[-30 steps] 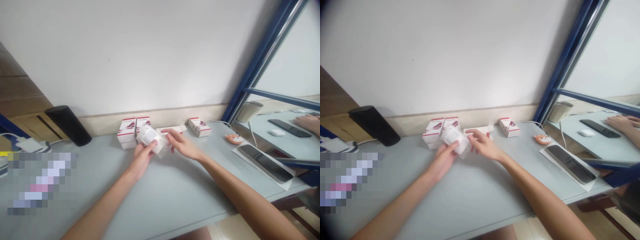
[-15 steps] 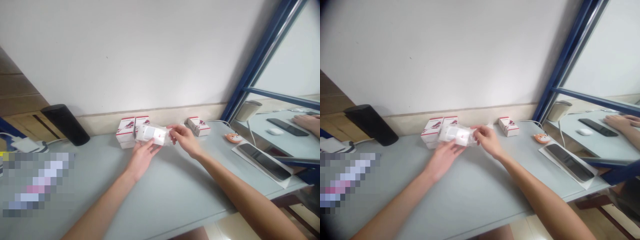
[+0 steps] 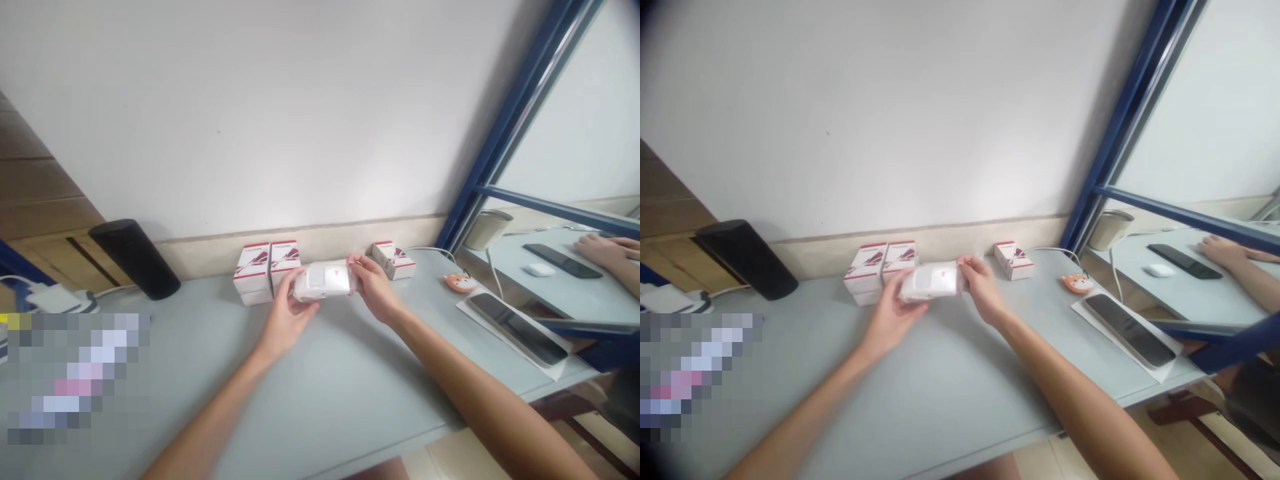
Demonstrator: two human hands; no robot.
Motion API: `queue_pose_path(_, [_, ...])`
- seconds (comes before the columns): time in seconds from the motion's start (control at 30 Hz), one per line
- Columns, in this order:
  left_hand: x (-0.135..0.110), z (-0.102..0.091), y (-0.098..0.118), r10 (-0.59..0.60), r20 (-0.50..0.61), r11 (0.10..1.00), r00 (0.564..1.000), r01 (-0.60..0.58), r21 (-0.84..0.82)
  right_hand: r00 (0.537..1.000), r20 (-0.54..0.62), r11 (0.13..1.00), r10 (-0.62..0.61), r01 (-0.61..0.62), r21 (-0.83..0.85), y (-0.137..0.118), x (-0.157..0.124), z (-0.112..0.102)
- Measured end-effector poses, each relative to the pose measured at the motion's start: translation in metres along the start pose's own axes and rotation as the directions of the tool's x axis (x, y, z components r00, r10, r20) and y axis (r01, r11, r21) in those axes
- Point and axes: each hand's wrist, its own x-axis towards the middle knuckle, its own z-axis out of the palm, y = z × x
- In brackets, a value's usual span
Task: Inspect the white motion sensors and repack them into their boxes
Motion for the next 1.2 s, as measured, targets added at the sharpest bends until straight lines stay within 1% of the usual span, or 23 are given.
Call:
queue_pose_path(0.03, [0.001,-0.003,-0.005,0.070,-0.046,0.989,0.996,-0.063,0.134,1.000,0.030,1.000,0.009,-0.008,-0.004,0.001,0.001,-0.001])
queue_pose_path(0.07, [0.001,-0.006,-0.009,0.144,-0.077,0.954,0.986,-0.118,0.275,0.998,0.059,1.000,0.014,-0.014,-0.009,0.002,0.002,-0.002])
queue_pose_path(0.1, [0.002,-0.009,-0.011,0.221,-0.091,0.898,0.971,-0.166,0.408,0.996,0.086,1.000,0.020,-0.019,-0.012,0.003,0.002,-0.003])
queue_pose_path(0.13, [0.002,-0.011,-0.011,0.292,-0.077,0.827,0.953,-0.212,0.520,0.993,0.111,1.000,0.026,-0.025,-0.015,0.004,0.003,-0.004])
queue_pose_path(0.2, [0.001,-0.016,-0.008,0.382,0.030,0.689,0.924,-0.306,0.656,0.988,0.152,0.999,0.040,-0.037,-0.019,0.005,0.004,-0.006])
queue_pose_path(0.27, [-0.001,-0.017,-0.003,0.403,0.149,0.606,0.903,-0.385,0.696,0.984,0.169,0.998,0.049,-0.044,-0.033,0.007,0.004,-0.007])
queue_pose_path(0.33, [-0.003,-0.015,0.003,0.383,0.202,0.589,0.901,-0.407,0.698,0.986,0.159,0.998,0.043,-0.035,-0.051,0.007,0.005,-0.007])
queue_pose_path(0.4, [-0.005,-0.012,0.006,0.351,0.199,0.607,0.915,-0.384,0.695,0.990,0.137,0.997,0.025,-0.014,-0.079,0.008,0.005,-0.007])
queue_pose_path(0.47, [-0.006,-0.010,0.007,0.338,0.185,0.619,0.923,-0.366,0.695,0.990,0.139,0.994,0.021,-0.005,-0.110,0.008,0.006,-0.007])
queue_pose_path(0.53, [-0.006,-0.011,0.007,0.350,0.174,0.609,0.920,-0.365,0.704,0.982,0.181,0.994,0.044,-0.024,-0.110,0.008,0.007,-0.008])
queue_pose_path(0.67, [-0.003,-0.015,0.007,0.378,0.185,0.554,0.907,-0.381,0.740,0.949,0.300,0.995,0.100,-0.097,-0.025,0.007,0.009,-0.014])
queue_pose_path(0.73, [-0.003,-0.017,0.008,0.364,0.182,0.574,0.913,-0.374,0.729,0.945,0.314,0.995,0.091,-0.077,-0.056,0.007,0.010,-0.017])
queue_pose_path(0.8, [-0.003,-0.016,0.010,0.326,0.135,0.645,0.936,-0.325,0.691,0.952,0.298,0.993,0.064,-0.030,-0.117,0.008,0.010,-0.018])
queue_pose_path(0.9, [-0.004,-0.010,0.013,0.227,0.021,0.779,0.974,-0.194,0.597,0.975,0.221,0.967,0.004,0.052,-0.248,0.011,0.008,-0.015])
queue_pose_path(0.97, [-0.004,-0.005,0.016,0.104,-0.065,0.871,0.992,-0.059,0.487,0.983,0.174,0.918,-0.063,0.125,-0.376,0.014,0.007,-0.012])
queue_pose_path(1.03, [-0.003,-0.002,0.019,-0.076,-0.127,0.938,0.989,0.114,0.327,0.975,0.160,0.854,-0.153,0.212,-0.476,0.016,0.006,-0.009])
queue_pose_path(1.07, [-0.002,-0.001,0.022,-0.171,-0.129,0.951,0.977,0.198,0.238,0.966,0.166,0.825,-0.197,0.255,-0.505,0.017,0.005,-0.009])
queue_pose_path(1.1, [-0.001,-0.001,0.024,-0.257,-0.101,0.951,0.961,0.270,0.150,0.957,0.176,0.803,-0.232,0.291,-0.521,0.017,0.004,-0.008])
queue_pose_path(1.13, [0.000,-0.003,0.028,-0.333,-0.045,0.940,0.942,0.335,0.066,0.949,0.194,0.793,-0.249,0.314,-0.522,0.016,0.004,-0.007])
queue_pose_path(1.2, [0.001,-0.007,0.035,-0.445,0.116,0.884,0.888,0.456,-0.101,0.946,0.249,0.820,-0.208,0.307,-0.483,0.013,0.002,-0.007])
